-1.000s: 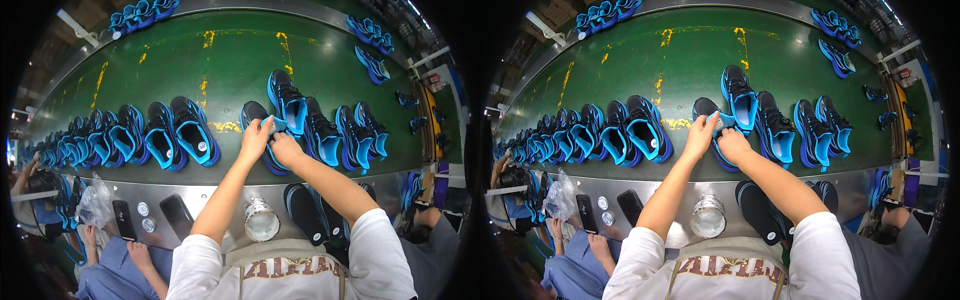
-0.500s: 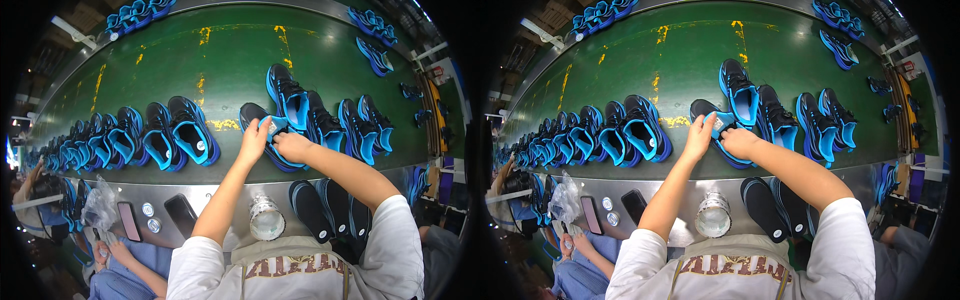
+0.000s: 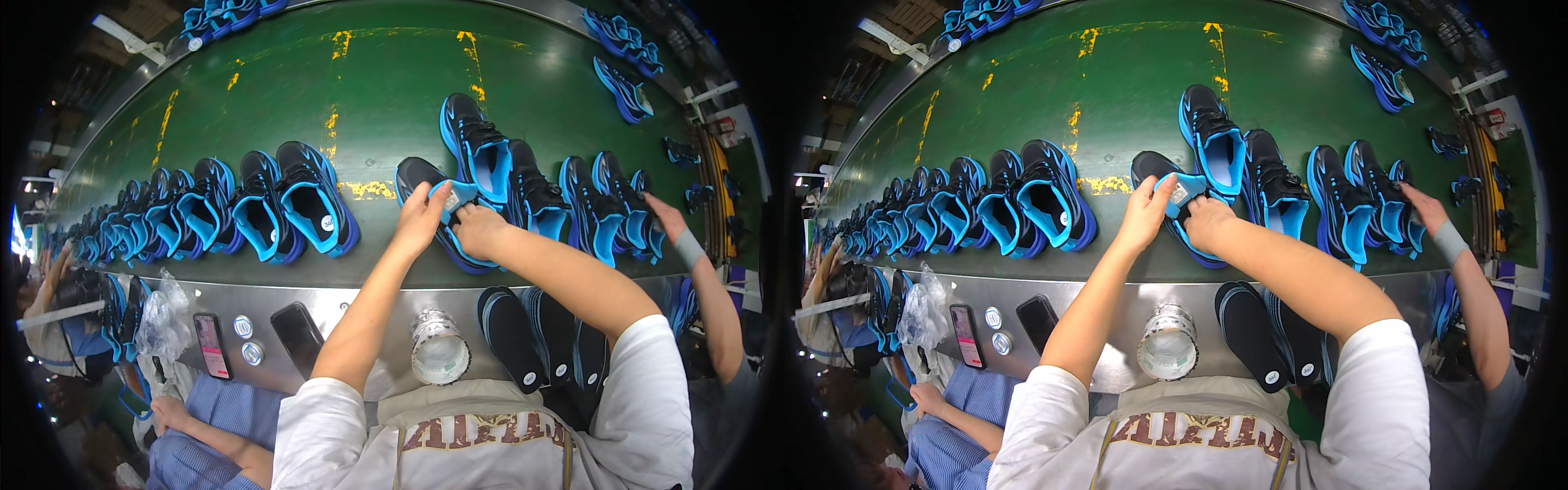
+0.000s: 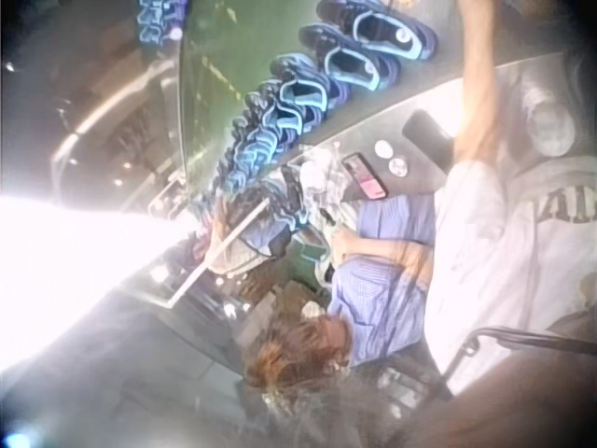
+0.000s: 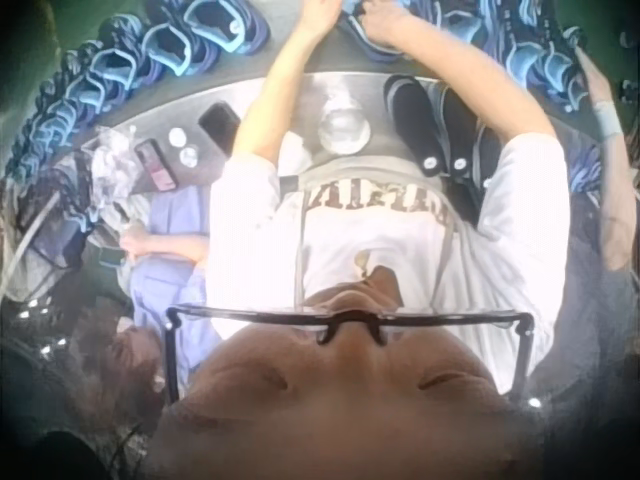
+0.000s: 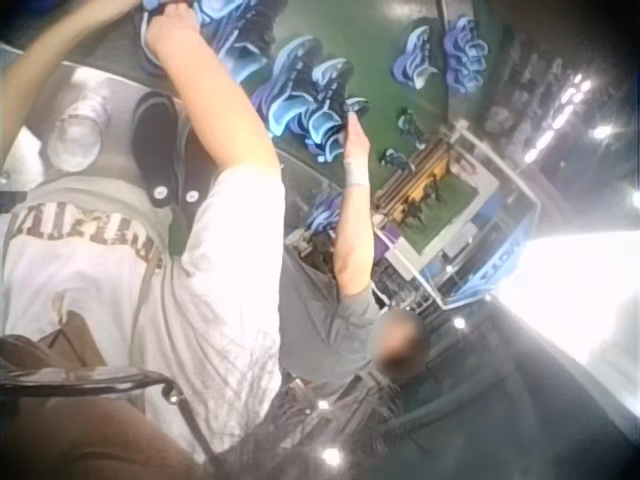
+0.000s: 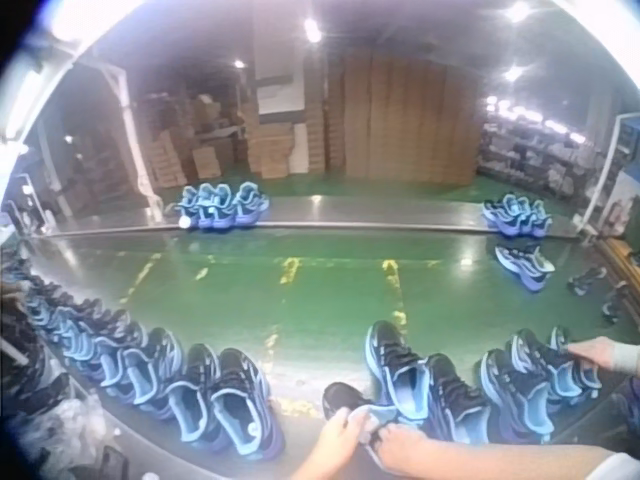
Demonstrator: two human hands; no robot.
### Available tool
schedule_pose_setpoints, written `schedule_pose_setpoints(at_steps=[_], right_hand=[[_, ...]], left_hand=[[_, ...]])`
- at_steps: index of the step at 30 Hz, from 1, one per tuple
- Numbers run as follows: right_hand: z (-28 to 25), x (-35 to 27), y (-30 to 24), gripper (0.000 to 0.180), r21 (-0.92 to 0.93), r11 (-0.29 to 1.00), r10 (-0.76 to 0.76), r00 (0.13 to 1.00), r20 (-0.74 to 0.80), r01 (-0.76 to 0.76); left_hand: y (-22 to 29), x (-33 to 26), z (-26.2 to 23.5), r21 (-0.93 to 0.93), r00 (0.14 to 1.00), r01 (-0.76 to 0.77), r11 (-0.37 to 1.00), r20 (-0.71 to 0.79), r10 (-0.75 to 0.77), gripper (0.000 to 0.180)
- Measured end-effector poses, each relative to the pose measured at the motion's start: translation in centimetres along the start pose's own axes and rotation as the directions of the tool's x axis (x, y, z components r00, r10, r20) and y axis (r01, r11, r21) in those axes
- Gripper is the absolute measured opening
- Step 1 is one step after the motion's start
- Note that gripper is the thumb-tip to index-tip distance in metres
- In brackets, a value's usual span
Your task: The person inserts insoles into shoes along an assembly line conveyor belt by hand.
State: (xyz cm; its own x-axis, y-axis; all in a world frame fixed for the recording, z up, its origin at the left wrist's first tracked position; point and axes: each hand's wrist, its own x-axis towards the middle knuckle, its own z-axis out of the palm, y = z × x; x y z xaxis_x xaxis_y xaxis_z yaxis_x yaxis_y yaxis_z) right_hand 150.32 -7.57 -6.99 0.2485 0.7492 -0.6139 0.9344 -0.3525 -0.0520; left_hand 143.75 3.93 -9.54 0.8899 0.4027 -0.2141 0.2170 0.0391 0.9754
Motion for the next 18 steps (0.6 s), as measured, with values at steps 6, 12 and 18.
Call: schedule_pose_setpoints(at_steps=[6, 12, 18], right_hand=[[-0.7, 0.0, -0.4, 0.038, -0.094, 0.992, -0.063, 0.968, 0.242, 0.088], [-0.1, 1.7, 0.3, 0.041, -0.578, 0.788, -0.066, 0.962, 0.263, 0.212], [1.4, 1.2, 1.0, 0.034, -0.085, 0.99, -0.118, 0.991, -0.063, 0.113]], left_hand=[[0.1, 0.1, -0.1, -0.11, 1.0, -0.001, 0.994, 0.007, 0.002, 0.039], [0.0, 1.2, 1.8, -0.003, 0.99, -0.136, 0.991, -0.046, 0.136, 0.038], [1.0, -0.3, 2.0, 0.058, 0.97, -0.117, 0.991, -0.209, 0.127, 0.039]])
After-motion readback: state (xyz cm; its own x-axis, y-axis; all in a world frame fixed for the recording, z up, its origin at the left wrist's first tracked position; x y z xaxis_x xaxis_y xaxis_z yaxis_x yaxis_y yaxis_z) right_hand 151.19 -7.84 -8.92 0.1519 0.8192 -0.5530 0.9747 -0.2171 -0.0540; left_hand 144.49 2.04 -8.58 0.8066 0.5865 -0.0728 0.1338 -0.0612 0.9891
